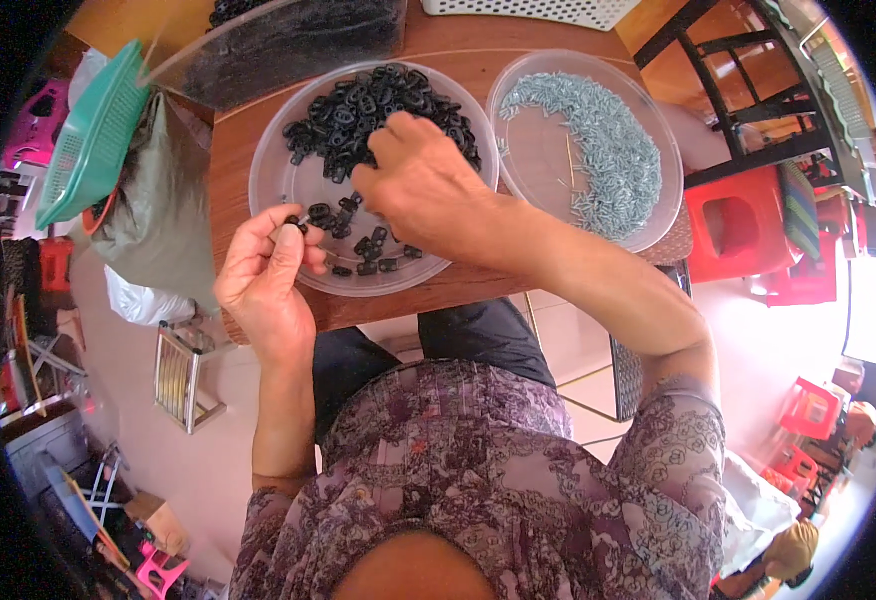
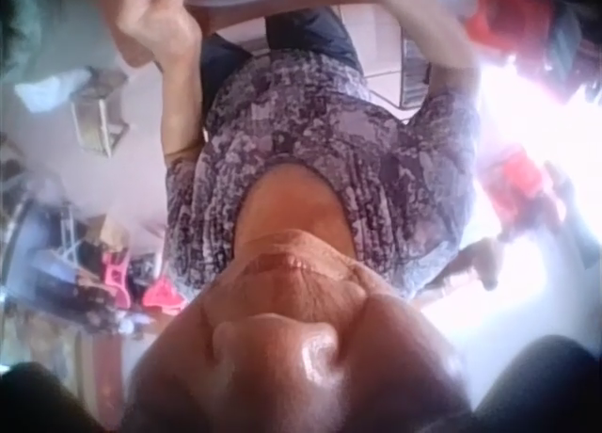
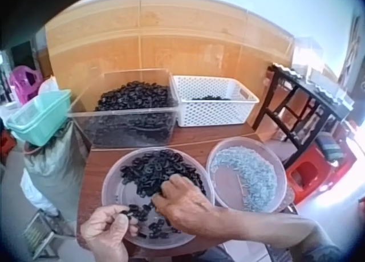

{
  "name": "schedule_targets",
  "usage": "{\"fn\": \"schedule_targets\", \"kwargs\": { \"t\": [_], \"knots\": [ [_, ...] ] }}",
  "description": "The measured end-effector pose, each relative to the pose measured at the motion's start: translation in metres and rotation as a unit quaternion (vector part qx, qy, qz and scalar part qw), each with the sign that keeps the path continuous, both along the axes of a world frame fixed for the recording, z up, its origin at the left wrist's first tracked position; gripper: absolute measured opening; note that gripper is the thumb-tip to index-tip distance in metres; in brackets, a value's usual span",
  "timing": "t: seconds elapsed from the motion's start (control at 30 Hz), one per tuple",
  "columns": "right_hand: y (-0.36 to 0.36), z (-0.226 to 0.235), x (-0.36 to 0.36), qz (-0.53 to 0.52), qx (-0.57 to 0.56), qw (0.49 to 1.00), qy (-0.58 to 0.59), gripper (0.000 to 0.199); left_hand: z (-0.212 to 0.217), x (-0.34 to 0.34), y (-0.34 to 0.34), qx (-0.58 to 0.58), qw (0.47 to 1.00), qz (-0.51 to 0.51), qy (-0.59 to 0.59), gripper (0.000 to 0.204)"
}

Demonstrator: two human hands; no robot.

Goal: The person assembles cord locks by hand, picking up plastic pieces and small springs from trays and fitting the parts together.

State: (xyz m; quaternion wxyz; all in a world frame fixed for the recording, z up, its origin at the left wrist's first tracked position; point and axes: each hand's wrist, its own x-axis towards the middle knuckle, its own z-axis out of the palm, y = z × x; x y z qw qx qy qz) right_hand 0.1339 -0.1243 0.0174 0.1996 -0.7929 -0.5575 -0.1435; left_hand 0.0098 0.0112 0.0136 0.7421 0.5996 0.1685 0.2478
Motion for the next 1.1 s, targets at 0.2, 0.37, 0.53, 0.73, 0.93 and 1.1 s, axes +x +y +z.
{"fn": "schedule_targets", "kwargs": {
  "t": [0.2,0.37,0.53,0.73,0.93,1.1],
  "knots": [
    [0.016,-0.011,0.003,0.025,-0.065,0.995,-0.071,0.009,0.0,0.0,0.0,-0.002,1.0,-0.008,-0.009,0.017],
    [0.012,-0.009,0.0,0.028,-0.061,0.996,-0.053,0.01,0.001,0.0,0.0,-0.008,1.0,-0.011,-0.005,0.017],
    [0.005,-0.005,-0.008,0.006,0.041,0.992,0.117,0.007,0.001,0.001,0.0,-0.02,1.0,-0.01,-0.007,0.017],
    [-0.005,0.028,-0.022,-0.065,0.142,0.747,0.646,0.018,0.004,0.003,-0.006,-0.035,0.999,-0.017,-0.013,0.017],
    [-0.006,0.013,-0.025,-0.021,0.201,0.669,0.716,0.024,0.005,0.004,-0.011,-0.042,0.999,-0.017,-0.029,0.017],
    [-0.005,0.012,-0.031,-0.019,0.214,0.655,0.724,0.025,0.007,0.003,-0.012,-0.049,0.998,-0.025,-0.033,0.017]
  ]
}}
